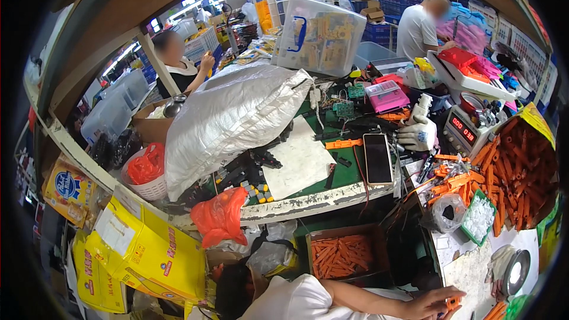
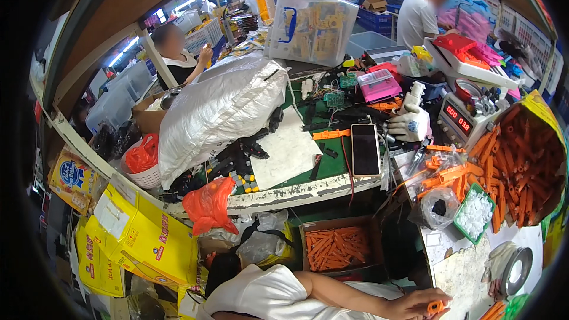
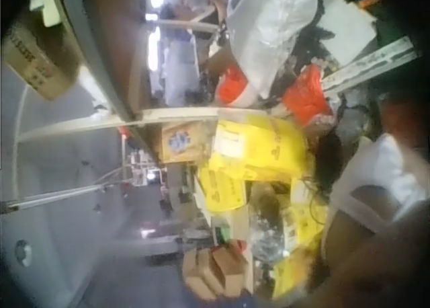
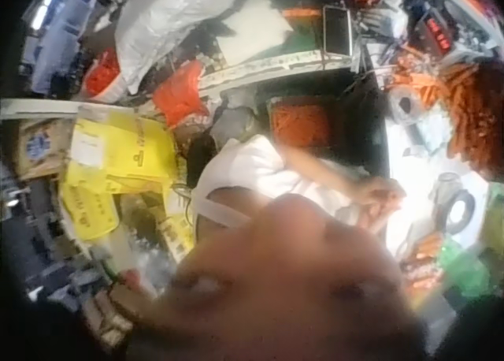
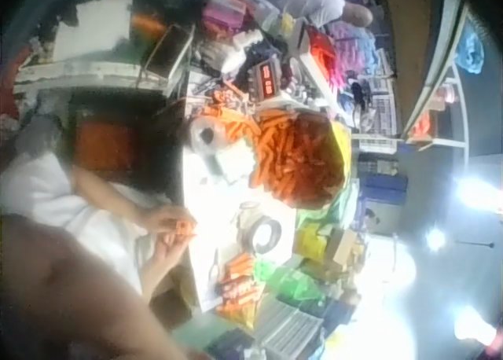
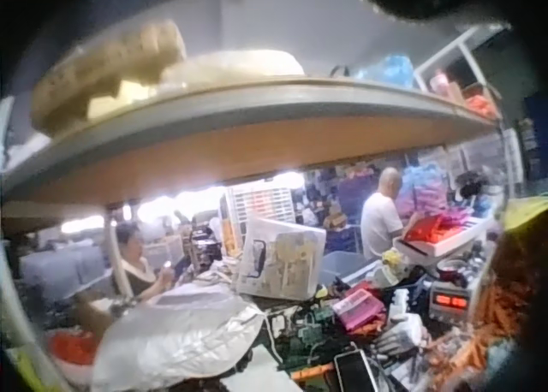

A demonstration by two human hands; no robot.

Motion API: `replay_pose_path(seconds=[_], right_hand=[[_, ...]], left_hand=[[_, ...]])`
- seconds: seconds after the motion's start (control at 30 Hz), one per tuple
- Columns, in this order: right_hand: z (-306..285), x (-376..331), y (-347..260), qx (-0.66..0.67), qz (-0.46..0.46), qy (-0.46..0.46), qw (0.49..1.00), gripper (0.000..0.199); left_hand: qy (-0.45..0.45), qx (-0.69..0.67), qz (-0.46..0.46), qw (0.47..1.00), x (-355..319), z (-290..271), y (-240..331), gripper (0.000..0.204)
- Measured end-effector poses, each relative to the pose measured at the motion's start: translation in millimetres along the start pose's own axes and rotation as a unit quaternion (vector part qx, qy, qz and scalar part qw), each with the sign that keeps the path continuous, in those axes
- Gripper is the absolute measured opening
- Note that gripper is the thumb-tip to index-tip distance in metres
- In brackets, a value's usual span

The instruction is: The person assembles small orange plastic components by inserting white cylindrical pieces into them. They use a screwdriver to adjust internal parts and a pair of pliers to manipulate the assembly. The person works at a cluttered table, handling the components one by one and placing finished units on the surface.

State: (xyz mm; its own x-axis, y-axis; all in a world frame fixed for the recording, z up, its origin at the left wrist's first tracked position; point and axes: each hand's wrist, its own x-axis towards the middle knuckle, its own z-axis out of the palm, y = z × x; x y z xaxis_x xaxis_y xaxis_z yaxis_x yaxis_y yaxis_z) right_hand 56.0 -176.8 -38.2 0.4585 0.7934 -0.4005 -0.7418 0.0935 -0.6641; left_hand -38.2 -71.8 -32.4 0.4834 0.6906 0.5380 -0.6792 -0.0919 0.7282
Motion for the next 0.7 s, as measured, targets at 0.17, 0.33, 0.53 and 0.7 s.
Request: replay_pose_path(seconds=[0.17,0.33,0.53,0.7], right_hand=[[16.4,-2.6,-14.0,-0.067,-0.017,0.046,0.997,0.043],[39.3,-8.6,-9.5,-0.134,0.0,0.097,0.986,0.044],[55.9,-24.2,-6.1,-0.38,-0.011,0.07,0.922,0.045],[50.0,-27.0,-17.3,-0.466,-0.17,-0.048,0.867,0.041]], left_hand=[[-0.034,-0.12,-0.085,0.989,-1.0,6.5,-18.2,0.07],[0.043,-0.082,-0.075,0.993,15.9,15.9,6.1,0.067],[0.097,-0.131,-0.092,0.982,46.9,-24.0,13.6,0.056],[0.163,-0.217,-0.239,0.932,45.2,-27.9,21.5,0.053]])
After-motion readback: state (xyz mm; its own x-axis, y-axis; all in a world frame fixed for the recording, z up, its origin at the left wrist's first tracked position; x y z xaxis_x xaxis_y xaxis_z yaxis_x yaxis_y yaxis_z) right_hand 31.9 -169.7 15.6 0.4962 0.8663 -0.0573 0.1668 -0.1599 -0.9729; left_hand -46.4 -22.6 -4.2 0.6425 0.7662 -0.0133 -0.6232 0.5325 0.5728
